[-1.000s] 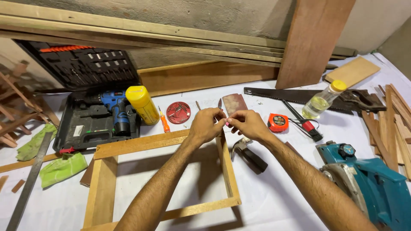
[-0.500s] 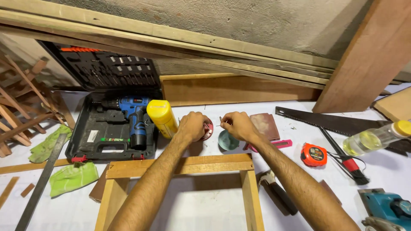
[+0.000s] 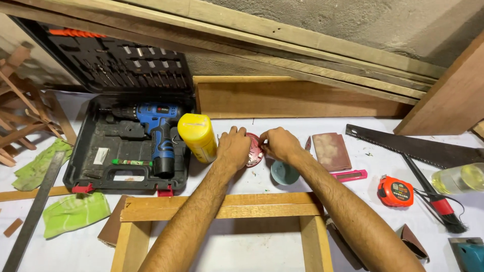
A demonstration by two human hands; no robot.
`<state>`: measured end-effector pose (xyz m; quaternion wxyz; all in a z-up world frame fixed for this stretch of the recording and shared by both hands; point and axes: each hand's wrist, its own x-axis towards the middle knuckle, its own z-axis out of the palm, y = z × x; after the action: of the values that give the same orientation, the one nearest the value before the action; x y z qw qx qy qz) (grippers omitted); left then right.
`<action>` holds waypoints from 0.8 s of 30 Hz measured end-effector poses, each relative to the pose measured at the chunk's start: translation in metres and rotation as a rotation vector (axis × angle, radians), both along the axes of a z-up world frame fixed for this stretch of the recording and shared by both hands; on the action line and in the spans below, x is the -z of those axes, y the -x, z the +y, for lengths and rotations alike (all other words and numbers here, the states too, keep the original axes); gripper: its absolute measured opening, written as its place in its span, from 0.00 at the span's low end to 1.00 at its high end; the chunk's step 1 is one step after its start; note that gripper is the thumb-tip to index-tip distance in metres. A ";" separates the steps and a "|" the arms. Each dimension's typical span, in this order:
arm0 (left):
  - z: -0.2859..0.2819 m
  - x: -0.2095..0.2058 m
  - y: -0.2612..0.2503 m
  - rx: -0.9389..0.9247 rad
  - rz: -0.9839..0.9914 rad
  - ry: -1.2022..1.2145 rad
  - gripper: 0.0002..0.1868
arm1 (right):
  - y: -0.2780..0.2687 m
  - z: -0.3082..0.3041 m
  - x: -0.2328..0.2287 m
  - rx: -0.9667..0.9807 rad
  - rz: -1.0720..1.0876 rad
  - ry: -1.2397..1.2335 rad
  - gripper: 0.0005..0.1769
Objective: The person hammers nails into a rectangular wooden frame on a work table, then measures the frame and loose wooden slats with a steel ruler and repositions the frame. They pick up small nails, hammer them at the frame corners, and handle wood pieces around the table.
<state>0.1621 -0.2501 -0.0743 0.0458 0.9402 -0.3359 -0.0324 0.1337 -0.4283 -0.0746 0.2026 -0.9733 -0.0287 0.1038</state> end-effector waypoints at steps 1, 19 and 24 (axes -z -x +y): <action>0.000 0.001 -0.001 -0.001 0.002 0.001 0.11 | 0.000 0.001 -0.002 -0.001 0.002 0.001 0.13; 0.004 -0.001 -0.006 -0.101 0.140 0.100 0.09 | -0.009 0.024 -0.009 -0.095 0.029 -0.042 0.08; 0.003 0.002 -0.009 -0.134 0.167 0.100 0.17 | -0.011 0.021 0.008 -0.129 0.027 -0.002 0.09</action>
<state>0.1709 -0.2467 -0.0761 0.1223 0.9512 -0.2684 -0.0905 0.1448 -0.4073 -0.0829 0.1967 -0.9678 -0.0886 0.1299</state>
